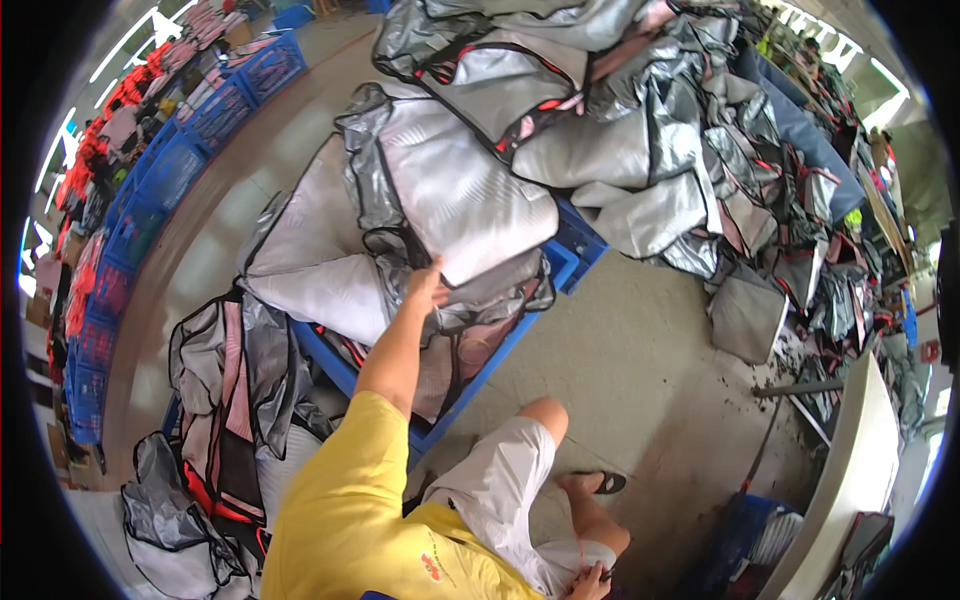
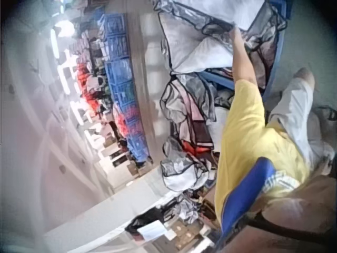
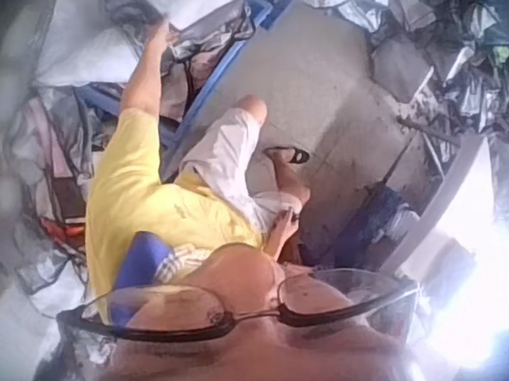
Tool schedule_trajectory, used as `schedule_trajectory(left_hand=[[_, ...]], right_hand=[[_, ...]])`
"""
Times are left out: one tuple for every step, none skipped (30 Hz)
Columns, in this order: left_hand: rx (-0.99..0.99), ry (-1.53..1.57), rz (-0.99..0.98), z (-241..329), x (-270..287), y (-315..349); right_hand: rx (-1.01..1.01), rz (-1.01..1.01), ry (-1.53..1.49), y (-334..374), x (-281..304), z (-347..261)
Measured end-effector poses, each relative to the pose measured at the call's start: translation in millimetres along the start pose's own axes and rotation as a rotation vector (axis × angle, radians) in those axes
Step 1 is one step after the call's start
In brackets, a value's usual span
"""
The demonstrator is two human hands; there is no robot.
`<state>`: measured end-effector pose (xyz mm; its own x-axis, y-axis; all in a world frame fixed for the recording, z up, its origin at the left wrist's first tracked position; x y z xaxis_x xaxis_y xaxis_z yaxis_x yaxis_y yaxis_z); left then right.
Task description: The person picks up fabric covers one at a time, turns them over by hand, and trims loose threads and labels using thread clippers.
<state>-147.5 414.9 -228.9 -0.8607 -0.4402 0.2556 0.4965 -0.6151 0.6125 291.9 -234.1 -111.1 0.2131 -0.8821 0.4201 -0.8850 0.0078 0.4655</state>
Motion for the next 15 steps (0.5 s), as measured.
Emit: schedule_trajectory(left_hand=[[0.091,0.063,-0.078,-5.3,-4.1,5.0],[-0.025,0.061,-0.067,-2.8,-10.2,16.8],[-0.140,-0.068,-0.031,3.9,-4.6,20.5],[-0.173,-0.103,-0.102,8.0,0.1,21.3],[-0.206,-0.137,-0.173,11.2,4.8,23.0],[-0.209,-0.130,-0.162,11.1,13.5,25.2],[-0.226,-0.178,-0.207,10.6,14.9,31.0],[-0.245,-0.226,-0.253,11.3,14.4,36.4],[-0.250,-0.218,-0.255,15.6,14.5,38.9],[-0.266,-0.275,-0.193,21.9,13.4,41.7],[-0.281,-0.331,-0.135,26.7,9.8,46.0],[-0.288,-0.322,-0.152,27.5,2.1,53.5],[-0.225,-0.286,-0.084,27.4,4.8,50.6],[-0.162,-0.247,-0.018,25.9,6.3,44.7],[-0.175,-0.234,-0.025,27.4,3.3,39.6]], right_hand=[[-0.041,-0.017,-0.010,4.0,-0.4,-3.6],[-0.081,-0.016,-0.015,8.6,3.0,-4.2],[-0.083,-0.031,-0.008,11.6,0.0,-3.9],[-0.076,-0.040,-0.034,10.1,-4.0,-6.6],[-0.069,-0.050,-0.060,7.6,-7.5,-8.3],[-0.050,-0.080,-0.085,2.9,-12.4,-4.8],[-0.045,-0.087,-0.089,1.7,-16.5,-5.0],[-0.029,-0.122,-0.078,0.4,-21.3,-6.1],[-0.012,-0.154,-0.067,-0.6,-25.3,-7.3],[0.036,-0.150,0.028,-4.2,-27.0,-7.5],[0.047,-0.142,0.018,-6.6,-24.0,-7.3],[0.104,-0.145,0.025,-7.5,-20.3,-8.4],[0.161,-0.162,0.028,-6.8,-25.5,-11.0],[0.098,-0.181,-0.039,-6.0,-26.9,-7.1],[0.110,-0.181,-0.054,-7.1,-30.1,-7.1]])
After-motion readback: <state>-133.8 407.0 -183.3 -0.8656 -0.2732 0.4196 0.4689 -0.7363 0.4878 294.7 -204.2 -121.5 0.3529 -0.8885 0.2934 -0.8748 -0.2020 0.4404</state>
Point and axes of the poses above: each hand's wrist, its own y-axis away from the middle knuckle, its own x-axis out of the back of the hand, z = x × y, the point moved 5 cm from there along -y, towards the middle knuckle, and after that the axes turned 9 degrees about z, right-handed, at the moved point
